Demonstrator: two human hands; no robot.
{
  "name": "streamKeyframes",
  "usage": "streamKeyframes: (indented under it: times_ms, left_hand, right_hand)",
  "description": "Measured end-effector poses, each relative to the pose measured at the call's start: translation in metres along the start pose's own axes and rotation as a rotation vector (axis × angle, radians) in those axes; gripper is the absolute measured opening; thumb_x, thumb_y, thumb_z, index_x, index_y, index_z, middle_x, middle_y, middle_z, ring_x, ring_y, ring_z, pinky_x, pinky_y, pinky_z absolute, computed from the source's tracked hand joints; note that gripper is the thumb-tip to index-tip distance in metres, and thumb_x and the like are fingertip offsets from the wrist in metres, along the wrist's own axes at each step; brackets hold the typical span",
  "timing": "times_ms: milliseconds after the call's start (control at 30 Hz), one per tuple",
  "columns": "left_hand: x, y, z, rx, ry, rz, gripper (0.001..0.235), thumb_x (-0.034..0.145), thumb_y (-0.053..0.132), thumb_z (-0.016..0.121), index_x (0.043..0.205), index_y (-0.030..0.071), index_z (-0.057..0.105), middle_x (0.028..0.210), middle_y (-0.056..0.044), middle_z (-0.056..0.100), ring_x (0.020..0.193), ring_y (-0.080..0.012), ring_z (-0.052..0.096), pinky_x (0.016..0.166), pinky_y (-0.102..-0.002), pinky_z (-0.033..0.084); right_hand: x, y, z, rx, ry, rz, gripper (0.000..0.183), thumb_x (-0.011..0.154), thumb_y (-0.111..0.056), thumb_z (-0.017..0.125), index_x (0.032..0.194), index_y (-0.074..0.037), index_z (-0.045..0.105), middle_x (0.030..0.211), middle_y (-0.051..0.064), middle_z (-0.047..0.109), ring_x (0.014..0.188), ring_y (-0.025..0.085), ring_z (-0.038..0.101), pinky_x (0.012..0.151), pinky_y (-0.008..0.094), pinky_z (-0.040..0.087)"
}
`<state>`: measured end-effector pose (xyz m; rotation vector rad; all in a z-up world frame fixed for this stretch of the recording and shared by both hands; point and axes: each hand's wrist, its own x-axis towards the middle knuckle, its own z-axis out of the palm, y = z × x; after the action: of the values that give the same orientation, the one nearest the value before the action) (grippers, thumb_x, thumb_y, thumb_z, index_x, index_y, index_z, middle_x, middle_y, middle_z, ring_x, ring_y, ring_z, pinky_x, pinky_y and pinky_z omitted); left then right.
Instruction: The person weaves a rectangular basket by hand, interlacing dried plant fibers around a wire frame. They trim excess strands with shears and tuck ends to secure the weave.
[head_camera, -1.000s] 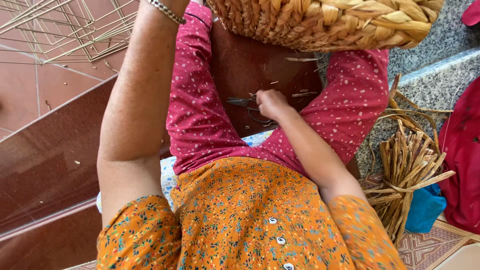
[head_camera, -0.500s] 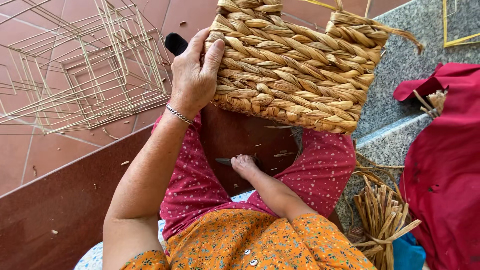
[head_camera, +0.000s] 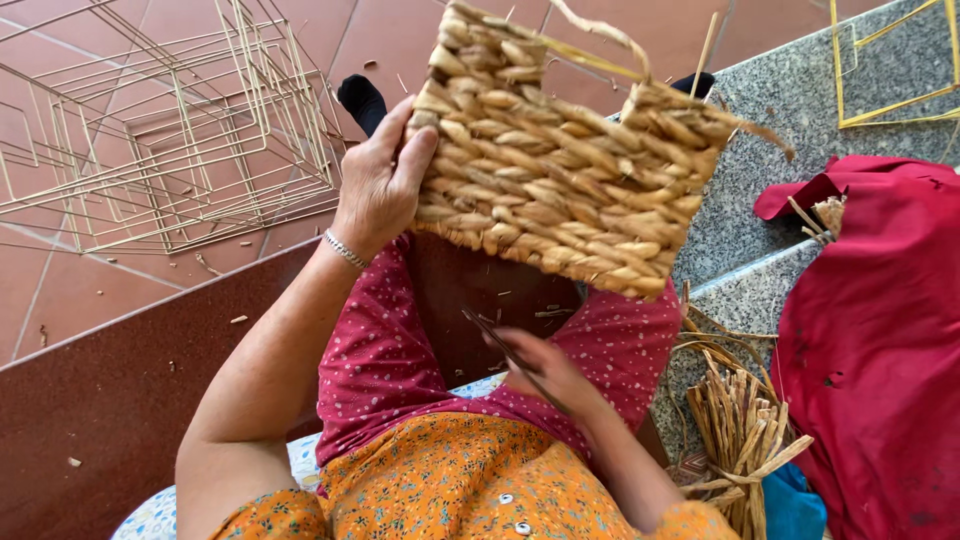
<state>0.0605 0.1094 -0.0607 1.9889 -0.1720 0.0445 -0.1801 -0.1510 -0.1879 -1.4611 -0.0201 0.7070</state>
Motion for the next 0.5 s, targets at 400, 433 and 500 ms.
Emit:
streamKeyframes:
  times_ms: [400,433,500]
  left_hand:
    - [-0.127,-0.021,-0.017,-0.13,0.054,0.128,0.049,0.112,0.025,0.06,0.153,0.0,0.05,0.134,-0.016,0.07,0.121,-0.0172,0.067,0.104,-0.03,0.054]
    - [-0.133,-0.022,-0.017,-0.128,0.052,0.123,0.049,0.112,0.026,0.06,0.153,0.0,0.05,0.134,-0.016,0.07,0.121,-0.0168,0.067,0.105,-0.03,0.054]
    - [-0.142,-0.025,-0.019,-0.116,0.045,0.087,0.05,0.111,0.026,0.059,0.154,0.001,0.049,0.128,-0.014,0.072,0.116,-0.0151,0.067,0.102,-0.029,0.054]
  right_hand:
    - [-0.132,-0.164,-0.073,-0.857,0.591,-0.403,0.076,0.087,-0.057,0.067,0.142,-0.006,0.056,0.106,0.004,0.058,0.088,0.013,0.053,0.075,0.028,0.046]
    - [-0.13,-0.174,-0.071,-0.927,0.617,-0.384,0.077,0.086,-0.056,0.071,0.142,-0.005,0.057,0.106,0.005,0.058,0.085,0.014,0.052,0.074,0.028,0.046]
    - [-0.127,-0.189,-0.064,-1.067,0.665,-0.343,0.078,0.085,-0.053,0.078,0.143,-0.004,0.058,0.105,0.008,0.058,0.079,0.015,0.052,0.072,0.029,0.048]
